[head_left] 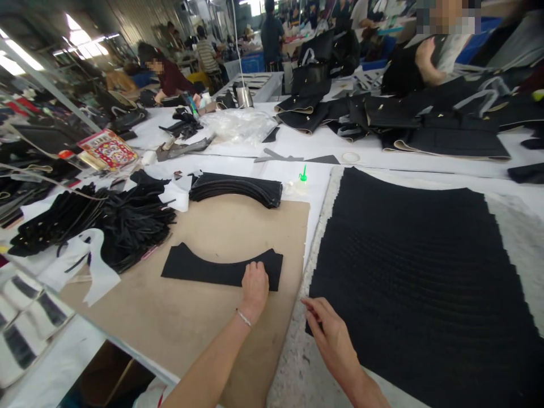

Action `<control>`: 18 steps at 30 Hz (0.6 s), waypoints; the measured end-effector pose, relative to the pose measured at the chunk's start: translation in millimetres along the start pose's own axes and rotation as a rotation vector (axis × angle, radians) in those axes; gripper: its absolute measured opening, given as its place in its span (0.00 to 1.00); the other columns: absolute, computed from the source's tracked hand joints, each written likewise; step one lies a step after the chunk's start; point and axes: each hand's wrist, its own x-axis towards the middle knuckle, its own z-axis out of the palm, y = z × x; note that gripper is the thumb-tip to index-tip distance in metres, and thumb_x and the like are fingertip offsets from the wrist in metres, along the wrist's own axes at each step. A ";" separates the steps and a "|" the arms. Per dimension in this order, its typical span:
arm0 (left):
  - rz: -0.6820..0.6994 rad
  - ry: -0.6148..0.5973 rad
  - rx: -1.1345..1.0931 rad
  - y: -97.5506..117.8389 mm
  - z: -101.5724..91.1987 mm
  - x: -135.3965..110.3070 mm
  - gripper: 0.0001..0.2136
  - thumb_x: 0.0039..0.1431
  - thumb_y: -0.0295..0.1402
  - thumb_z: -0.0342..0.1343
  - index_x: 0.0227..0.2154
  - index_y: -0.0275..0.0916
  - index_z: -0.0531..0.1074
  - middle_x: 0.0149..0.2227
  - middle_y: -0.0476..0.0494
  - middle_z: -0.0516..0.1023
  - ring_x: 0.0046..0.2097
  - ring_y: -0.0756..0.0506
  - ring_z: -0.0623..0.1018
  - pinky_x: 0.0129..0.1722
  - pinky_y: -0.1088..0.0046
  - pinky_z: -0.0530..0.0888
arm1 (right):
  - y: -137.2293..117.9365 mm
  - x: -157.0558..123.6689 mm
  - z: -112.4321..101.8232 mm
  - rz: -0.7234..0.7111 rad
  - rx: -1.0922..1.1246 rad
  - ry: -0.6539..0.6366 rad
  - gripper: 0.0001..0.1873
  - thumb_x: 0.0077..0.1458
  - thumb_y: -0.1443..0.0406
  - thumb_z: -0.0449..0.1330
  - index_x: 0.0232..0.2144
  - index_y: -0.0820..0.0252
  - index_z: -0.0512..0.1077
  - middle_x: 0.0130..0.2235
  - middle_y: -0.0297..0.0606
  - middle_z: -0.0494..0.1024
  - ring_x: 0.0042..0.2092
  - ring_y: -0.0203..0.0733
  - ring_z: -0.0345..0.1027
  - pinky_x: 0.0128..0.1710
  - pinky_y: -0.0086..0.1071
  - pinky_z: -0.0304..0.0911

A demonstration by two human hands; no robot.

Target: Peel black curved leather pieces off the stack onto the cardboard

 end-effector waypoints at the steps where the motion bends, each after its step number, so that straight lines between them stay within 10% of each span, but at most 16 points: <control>1: -0.002 0.002 -0.008 -0.3 -0.9 0.5 0.06 0.62 0.24 0.48 0.37 0.36 0.69 0.38 0.40 0.72 0.43 0.42 0.72 0.42 0.67 0.70 | -2.4 8.5 3.8 -0.007 0.002 -0.004 0.14 0.66 0.64 0.47 0.49 0.55 0.68 0.44 0.39 0.70 0.44 0.43 0.67 0.47 0.38 0.65; 5: 0.006 -0.012 -0.067 -0.3 -5.4 1.2 0.11 0.59 0.34 0.58 0.42 0.35 0.67 0.43 0.38 0.70 0.48 0.40 0.71 0.47 0.63 0.70 | -6.5 36.2 18.9 -0.039 -0.010 0.015 0.15 0.63 0.66 0.47 0.46 0.57 0.70 0.44 0.42 0.72 0.44 0.45 0.68 0.46 0.40 0.66; 10: -0.018 -0.081 -0.193 -4.8 -10.5 9.8 0.07 0.60 0.23 0.50 0.37 0.37 0.71 0.42 0.38 0.74 0.48 0.42 0.73 0.47 0.67 0.69 | -1.6 53.9 33.5 -0.043 -0.051 0.028 0.15 0.61 0.66 0.48 0.44 0.57 0.71 0.43 0.42 0.75 0.44 0.46 0.70 0.46 0.41 0.67; 18: -0.299 -0.197 -0.546 -40.8 -13.2 34.9 0.07 0.56 0.26 0.54 0.29 0.41 0.76 0.29 0.46 0.79 0.36 0.45 0.78 0.39 0.71 0.71 | -14.7 84.1 53.7 -0.100 -0.166 -0.043 0.17 0.61 0.68 0.46 0.48 0.60 0.70 0.48 0.43 0.74 0.51 0.45 0.67 0.54 0.41 0.64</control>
